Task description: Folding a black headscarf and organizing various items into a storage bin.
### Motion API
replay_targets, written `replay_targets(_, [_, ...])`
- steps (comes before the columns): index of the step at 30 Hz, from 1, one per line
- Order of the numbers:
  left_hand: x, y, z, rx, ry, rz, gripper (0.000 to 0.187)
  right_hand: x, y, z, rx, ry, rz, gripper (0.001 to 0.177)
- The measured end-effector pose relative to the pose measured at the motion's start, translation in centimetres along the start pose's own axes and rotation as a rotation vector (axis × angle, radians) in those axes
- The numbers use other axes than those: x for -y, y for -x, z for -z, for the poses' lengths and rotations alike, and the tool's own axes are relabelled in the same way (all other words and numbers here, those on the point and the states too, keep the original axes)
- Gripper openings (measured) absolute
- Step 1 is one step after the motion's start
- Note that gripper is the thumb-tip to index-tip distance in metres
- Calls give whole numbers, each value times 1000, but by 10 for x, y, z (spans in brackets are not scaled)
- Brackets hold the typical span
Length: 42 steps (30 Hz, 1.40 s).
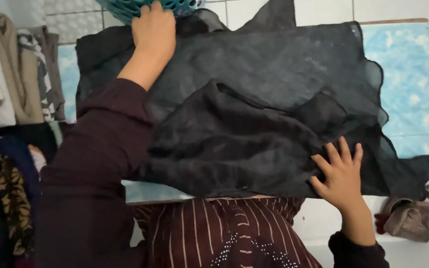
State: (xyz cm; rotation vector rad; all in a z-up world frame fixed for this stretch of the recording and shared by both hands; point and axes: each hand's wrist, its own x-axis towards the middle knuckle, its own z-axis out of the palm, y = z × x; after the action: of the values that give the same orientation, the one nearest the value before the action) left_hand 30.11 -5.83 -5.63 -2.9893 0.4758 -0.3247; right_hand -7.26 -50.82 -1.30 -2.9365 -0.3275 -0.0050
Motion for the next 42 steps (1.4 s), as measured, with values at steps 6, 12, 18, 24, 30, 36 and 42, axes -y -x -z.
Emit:
replay_targets(6, [40,-6,-36,-32,58,51,49,-15,11,-6,30,8,-22,58])
replay_targets(12, [29,6,25,-155,124,107,21,15,2,45,13,-7,-89,82])
replay_targets(18, [-30,63,154,-535,677,-112,11,25,-15,85,-14,47,-50,64])
replay_targets(24, [-68,173,217,-495,721,-300,20,94,-89,158,-226,-92,155,46])
replay_targets(30, [-78,218,229,-423,700,-338,17,166,-192,127,-126,23,716,62])
replay_targets(36, [-63,237,230,-296,748,-301,23,156,-245,96,252,346,803,67])
replay_targets(42, [-37,250,232,-224,796,-254,33,7,-271,112,58,652,202,41])
